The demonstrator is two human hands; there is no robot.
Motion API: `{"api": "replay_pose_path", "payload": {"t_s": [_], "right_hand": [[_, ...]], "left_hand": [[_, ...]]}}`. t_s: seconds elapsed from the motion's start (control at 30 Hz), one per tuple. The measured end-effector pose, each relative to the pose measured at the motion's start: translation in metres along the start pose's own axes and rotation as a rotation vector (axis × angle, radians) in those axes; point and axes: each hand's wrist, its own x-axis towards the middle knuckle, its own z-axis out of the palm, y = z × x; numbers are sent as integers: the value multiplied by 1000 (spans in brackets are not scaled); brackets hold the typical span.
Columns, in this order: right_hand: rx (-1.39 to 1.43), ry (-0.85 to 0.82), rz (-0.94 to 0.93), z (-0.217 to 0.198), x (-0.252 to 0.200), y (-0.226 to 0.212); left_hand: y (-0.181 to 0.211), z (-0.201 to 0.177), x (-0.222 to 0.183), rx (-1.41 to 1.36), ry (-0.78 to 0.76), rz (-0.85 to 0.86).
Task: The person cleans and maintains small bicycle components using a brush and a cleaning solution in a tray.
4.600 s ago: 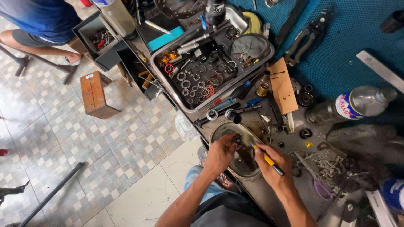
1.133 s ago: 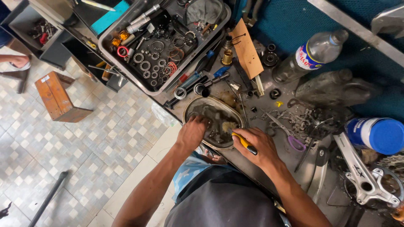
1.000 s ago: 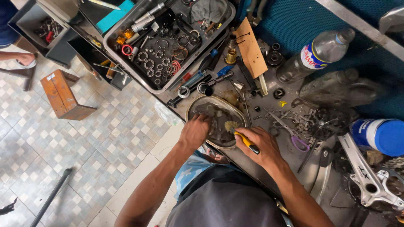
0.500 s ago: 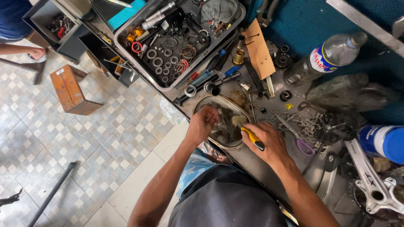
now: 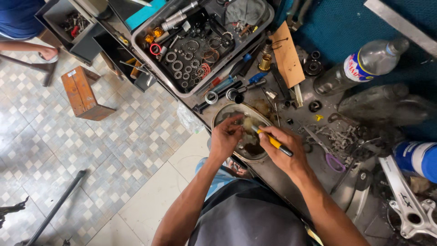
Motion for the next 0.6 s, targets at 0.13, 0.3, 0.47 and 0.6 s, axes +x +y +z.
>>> {"api": "replay_pose_path", "payload": {"t_s": [0.13, 0.3, 0.47, 0.6], "right_hand": [[123, -17, -3, 1, -3, -3], [-75, -60, 43, -7, 0, 8], [-312, -140, 44, -8, -8, 24], [-122, -67, 142, -5, -8, 18]], "left_hand": [[-12, 2, 1, -34, -30, -90], [-15, -7, 6, -57, -38, -90], [-36, -1, 10, -193, -87, -184], [-39, 2, 11, -257, -122, -85]]}}
